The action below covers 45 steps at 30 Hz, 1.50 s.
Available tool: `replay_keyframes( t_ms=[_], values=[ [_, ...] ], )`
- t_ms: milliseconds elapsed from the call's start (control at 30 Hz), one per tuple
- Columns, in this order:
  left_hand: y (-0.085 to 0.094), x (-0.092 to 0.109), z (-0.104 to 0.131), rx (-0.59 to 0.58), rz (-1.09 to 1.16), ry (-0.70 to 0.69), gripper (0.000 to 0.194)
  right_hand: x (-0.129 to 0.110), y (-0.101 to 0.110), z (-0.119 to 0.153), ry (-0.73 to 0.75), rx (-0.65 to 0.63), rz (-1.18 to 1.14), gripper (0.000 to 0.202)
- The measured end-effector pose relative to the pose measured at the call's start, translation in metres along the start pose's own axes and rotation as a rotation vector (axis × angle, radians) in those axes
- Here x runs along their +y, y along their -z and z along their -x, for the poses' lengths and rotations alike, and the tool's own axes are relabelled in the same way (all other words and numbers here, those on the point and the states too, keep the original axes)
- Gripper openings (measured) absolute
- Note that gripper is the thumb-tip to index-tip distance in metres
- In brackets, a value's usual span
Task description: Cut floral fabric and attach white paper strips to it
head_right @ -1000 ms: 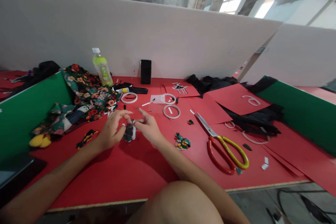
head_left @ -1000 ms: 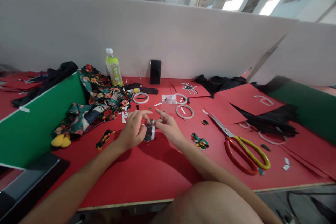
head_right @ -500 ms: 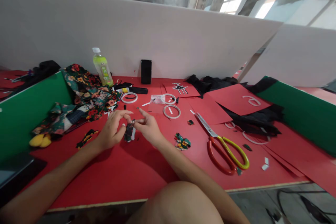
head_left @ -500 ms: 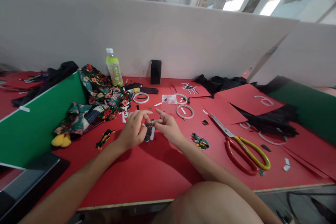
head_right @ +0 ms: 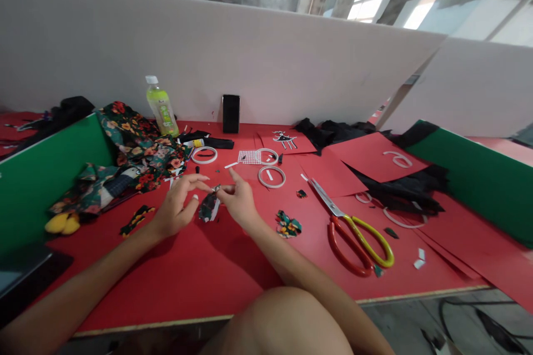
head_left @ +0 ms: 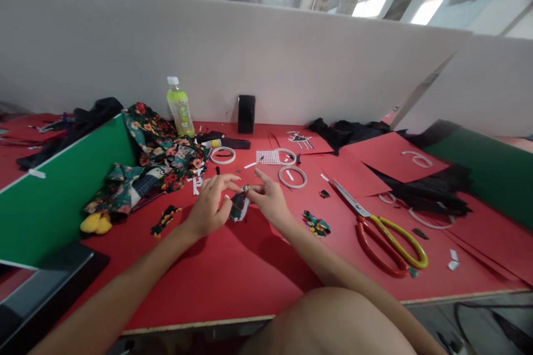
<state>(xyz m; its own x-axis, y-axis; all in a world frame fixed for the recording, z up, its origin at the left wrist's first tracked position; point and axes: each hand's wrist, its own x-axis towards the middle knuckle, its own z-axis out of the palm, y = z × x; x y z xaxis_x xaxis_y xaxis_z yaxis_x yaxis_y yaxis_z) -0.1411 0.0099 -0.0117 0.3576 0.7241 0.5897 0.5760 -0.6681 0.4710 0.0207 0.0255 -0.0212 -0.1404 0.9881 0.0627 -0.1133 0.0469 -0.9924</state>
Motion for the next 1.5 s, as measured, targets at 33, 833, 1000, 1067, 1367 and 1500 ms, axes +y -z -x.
replay_keyframes(
  t_ms=[33, 833, 1000, 1067, 1367, 1500],
  values=[
    [0.000, 0.000, 0.000, 0.000, 0.021, 0.017, 0.039, 0.000, 0.000, 0.000, -0.002, 0.004, 0.002, 0.083],
    [0.000, 0.000, 0.001, 0.084, 0.161, 0.123, 0.028, -0.011, 0.000, 0.002, -0.141, 0.035, -0.228, 0.078],
    [-0.001, -0.002, 0.000, 0.074, 0.335, 0.193, 0.032, -0.015, 0.001, 0.003, -0.146, 0.025, -0.291, 0.068],
    [-0.001, -0.003, -0.001, 0.088, 0.417, 0.206, 0.031, -0.015, 0.001, 0.003, -0.131, 0.006, -0.286, 0.068],
    [0.001, -0.003, -0.002, 0.034, 0.324, 0.160, 0.034, -0.004, 0.000, 0.002, -0.016, -0.096, -0.129, 0.075],
    [0.003, -0.002, -0.001, -0.019, 0.206, 0.101, 0.037, 0.002, 0.000, 0.001, 0.027, -0.098, -0.011, 0.074]
  ],
)
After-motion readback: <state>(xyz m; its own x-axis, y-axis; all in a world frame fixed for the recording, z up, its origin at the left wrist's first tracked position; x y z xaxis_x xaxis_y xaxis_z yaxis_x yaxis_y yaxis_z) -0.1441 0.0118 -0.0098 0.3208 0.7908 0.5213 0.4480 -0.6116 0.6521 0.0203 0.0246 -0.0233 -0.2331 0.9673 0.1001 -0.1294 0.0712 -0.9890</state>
